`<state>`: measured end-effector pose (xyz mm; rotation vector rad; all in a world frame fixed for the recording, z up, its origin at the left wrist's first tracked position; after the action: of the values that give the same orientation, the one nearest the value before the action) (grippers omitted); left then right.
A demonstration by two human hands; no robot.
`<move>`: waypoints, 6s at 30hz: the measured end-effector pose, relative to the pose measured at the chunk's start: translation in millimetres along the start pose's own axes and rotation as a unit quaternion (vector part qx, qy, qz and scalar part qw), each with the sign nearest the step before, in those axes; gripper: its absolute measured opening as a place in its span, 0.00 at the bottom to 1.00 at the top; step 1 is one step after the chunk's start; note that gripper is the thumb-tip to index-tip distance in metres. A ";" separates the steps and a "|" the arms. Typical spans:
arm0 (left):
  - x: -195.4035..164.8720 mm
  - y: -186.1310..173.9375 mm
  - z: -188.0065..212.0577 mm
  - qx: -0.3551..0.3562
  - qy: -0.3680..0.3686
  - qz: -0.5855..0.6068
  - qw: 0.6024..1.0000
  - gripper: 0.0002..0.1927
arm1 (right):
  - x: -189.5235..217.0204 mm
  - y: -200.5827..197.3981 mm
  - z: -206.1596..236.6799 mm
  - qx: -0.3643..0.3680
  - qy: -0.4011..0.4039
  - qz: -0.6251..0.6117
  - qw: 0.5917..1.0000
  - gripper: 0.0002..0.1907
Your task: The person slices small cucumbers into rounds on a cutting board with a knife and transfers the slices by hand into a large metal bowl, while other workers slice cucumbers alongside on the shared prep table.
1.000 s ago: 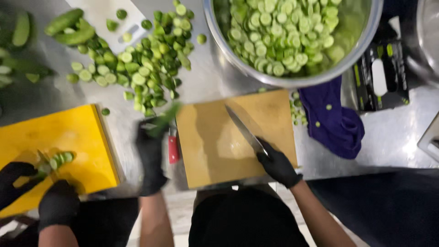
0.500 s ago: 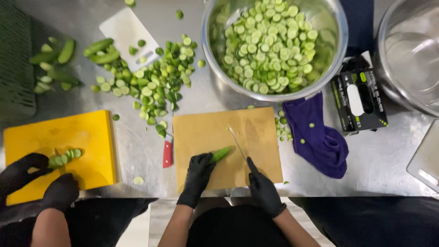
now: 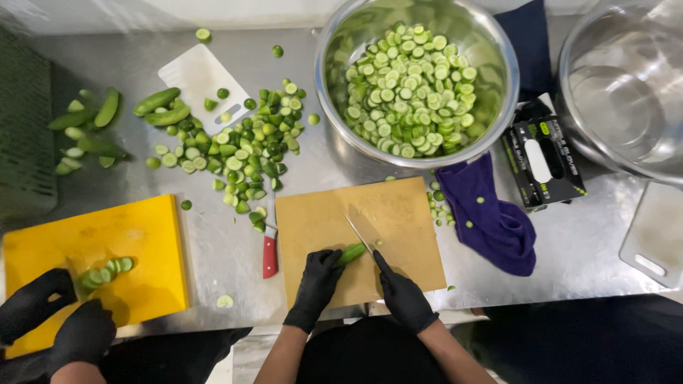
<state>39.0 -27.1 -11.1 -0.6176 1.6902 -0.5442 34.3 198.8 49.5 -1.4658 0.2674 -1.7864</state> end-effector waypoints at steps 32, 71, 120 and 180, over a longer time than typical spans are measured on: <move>4.4 15.8 3.2 -0.011 0.030 -0.064 0.997 0.21 | 28.0 -0.9 18.7 -0.038 -0.053 -0.051 0.997 0.43; 0.9 8.1 3.6 0.006 0.037 -0.022 0.999 0.22 | 35.9 11.3 2.0 -0.056 0.000 -0.059 0.997 0.43; 12.1 -12.5 22.3 -0.057 0.006 0.041 0.998 0.18 | -19.9 82.8 10.8 -0.153 -0.095 0.095 0.979 0.14; 2.5 -19.2 21.2 -0.093 0.039 -0.014 0.995 0.17 | 50.7 81.3 14.3 0.006 0.003 0.083 0.997 0.49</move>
<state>61.4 -43.8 -4.5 -0.7636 1.8225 -0.4392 81.8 114.8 41.6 -1.3890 0.3700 -1.6568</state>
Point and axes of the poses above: each hand's wrist, its own z-axis away from the middle knuckle, its own y-axis out of the palm, x = y × z, the point moved 3 cm from there along -z, towards the middle knuckle, and after that the axes turned 3 degrees about -z, right-handed, at the moved point
